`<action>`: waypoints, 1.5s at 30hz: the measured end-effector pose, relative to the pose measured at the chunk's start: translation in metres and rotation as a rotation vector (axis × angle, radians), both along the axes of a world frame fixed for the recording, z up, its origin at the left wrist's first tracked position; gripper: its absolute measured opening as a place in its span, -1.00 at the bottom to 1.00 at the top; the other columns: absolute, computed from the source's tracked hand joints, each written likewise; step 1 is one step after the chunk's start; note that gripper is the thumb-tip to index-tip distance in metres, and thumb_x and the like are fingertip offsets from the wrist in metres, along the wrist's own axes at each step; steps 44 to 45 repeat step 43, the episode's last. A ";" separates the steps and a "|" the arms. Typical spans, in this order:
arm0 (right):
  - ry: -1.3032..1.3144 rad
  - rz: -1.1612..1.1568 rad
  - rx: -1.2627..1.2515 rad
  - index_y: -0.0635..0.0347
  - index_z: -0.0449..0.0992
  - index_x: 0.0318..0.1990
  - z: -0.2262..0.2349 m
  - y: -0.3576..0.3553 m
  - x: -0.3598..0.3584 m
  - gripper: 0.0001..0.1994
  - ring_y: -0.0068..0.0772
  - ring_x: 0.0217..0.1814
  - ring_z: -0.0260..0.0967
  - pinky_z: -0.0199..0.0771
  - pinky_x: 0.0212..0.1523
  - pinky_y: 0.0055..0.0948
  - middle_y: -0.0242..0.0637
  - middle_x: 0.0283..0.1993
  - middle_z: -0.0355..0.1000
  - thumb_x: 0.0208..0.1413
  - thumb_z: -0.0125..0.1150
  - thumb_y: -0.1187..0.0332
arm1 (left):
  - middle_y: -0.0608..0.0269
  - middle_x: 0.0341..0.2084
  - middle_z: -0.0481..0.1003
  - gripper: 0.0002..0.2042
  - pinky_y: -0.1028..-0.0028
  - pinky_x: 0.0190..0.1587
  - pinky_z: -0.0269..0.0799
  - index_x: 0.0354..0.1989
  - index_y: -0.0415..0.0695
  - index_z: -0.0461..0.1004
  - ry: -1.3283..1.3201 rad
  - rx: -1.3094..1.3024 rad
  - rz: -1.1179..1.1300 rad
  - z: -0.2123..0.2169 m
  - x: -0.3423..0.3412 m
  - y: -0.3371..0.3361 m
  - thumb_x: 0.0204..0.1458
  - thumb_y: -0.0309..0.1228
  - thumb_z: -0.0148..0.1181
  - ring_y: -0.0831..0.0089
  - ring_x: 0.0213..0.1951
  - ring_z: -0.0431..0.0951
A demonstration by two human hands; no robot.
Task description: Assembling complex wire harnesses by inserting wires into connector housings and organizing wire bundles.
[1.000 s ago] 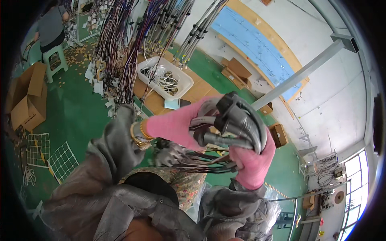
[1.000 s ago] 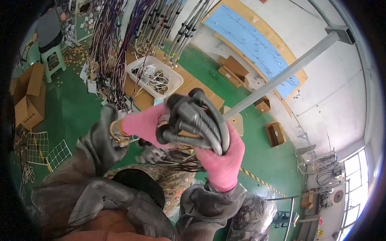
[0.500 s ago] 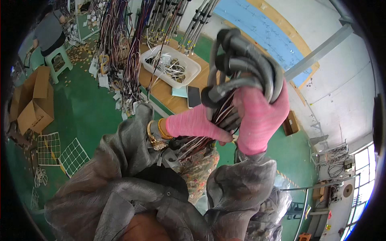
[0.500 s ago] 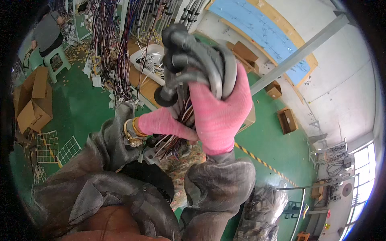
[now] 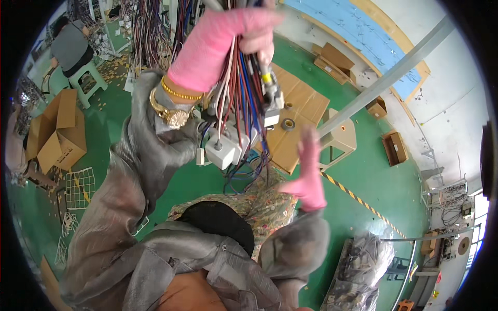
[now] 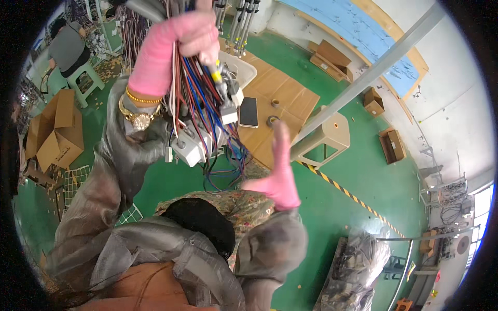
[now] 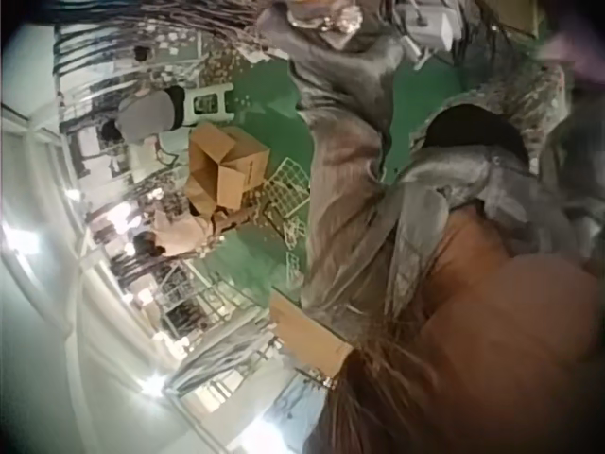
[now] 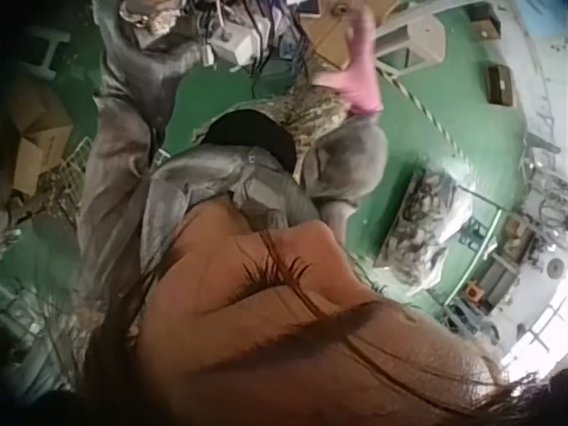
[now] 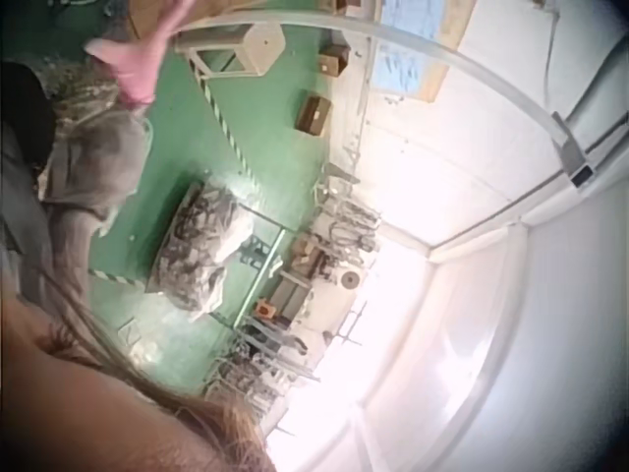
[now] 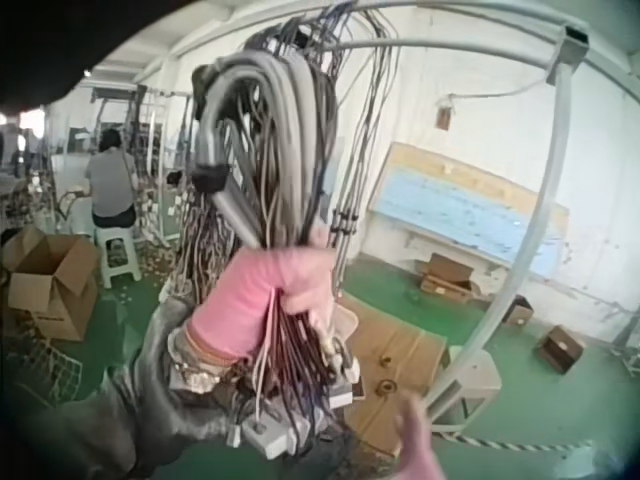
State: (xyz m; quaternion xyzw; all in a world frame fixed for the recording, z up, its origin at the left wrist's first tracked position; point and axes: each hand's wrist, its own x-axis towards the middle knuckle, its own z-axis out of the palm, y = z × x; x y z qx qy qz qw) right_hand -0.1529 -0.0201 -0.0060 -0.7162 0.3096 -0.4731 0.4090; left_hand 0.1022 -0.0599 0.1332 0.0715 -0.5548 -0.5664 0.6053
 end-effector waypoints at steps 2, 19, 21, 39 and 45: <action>0.197 -0.033 -0.104 0.25 -0.19 0.41 -0.057 -0.013 0.017 0.33 -0.10 0.50 -0.18 -0.16 0.45 -0.22 -0.01 0.44 -0.12 -0.56 0.66 0.18 | 0.49 -0.71 0.20 -0.77 0.45 -0.31 0.39 -0.54 0.00 0.26 0.100 0.139 0.012 0.013 -0.001 0.002 0.17 -0.31 0.06 0.51 -0.55 0.33; -0.159 -0.035 0.631 0.24 0.52 -0.13 -0.205 -0.014 0.039 -0.80 -0.44 -0.09 0.47 0.45 -0.06 -0.50 -0.24 -0.20 0.52 0.14 0.01 0.51 | 0.55 -0.71 0.06 -0.65 0.57 -0.33 0.23 -0.62 0.06 0.10 0.494 -0.067 -0.461 0.055 0.054 -0.012 0.28 -0.36 -0.15 0.67 -0.59 0.17; -0.087 -0.254 0.414 0.35 0.50 -0.11 -0.197 0.008 -0.005 -0.77 -0.36 -0.04 0.47 0.43 0.01 -0.46 -0.19 -0.13 0.51 0.13 0.00 0.50 | 0.53 -0.69 0.07 -0.67 0.58 -0.32 0.20 -0.61 0.05 0.10 0.389 -0.101 -0.240 0.054 0.078 -0.011 0.28 -0.35 -0.16 0.66 -0.58 0.16; -1.190 -0.215 -0.385 0.12 0.34 0.19 0.013 0.100 -0.106 -0.61 0.03 0.45 -0.10 -0.10 0.44 0.03 0.08 0.45 -0.15 0.27 -0.04 0.20 | 0.57 -0.74 0.07 -0.93 0.58 -0.46 0.21 -0.33 0.03 0.30 0.031 0.305 0.206 -0.087 0.083 -0.008 0.13 -0.45 0.06 0.65 -0.65 0.17; -0.782 -0.513 -0.795 -0.11 -0.01 0.41 0.024 0.105 -0.091 -0.43 0.06 0.54 -0.42 -0.37 0.48 0.09 0.16 0.48 -0.48 0.30 -0.14 0.04 | 0.49 -0.75 0.16 -0.80 0.52 -0.41 0.30 -0.11 -0.05 0.33 0.081 0.301 0.080 -0.105 0.076 -0.007 0.11 -0.42 0.12 0.56 -0.64 0.28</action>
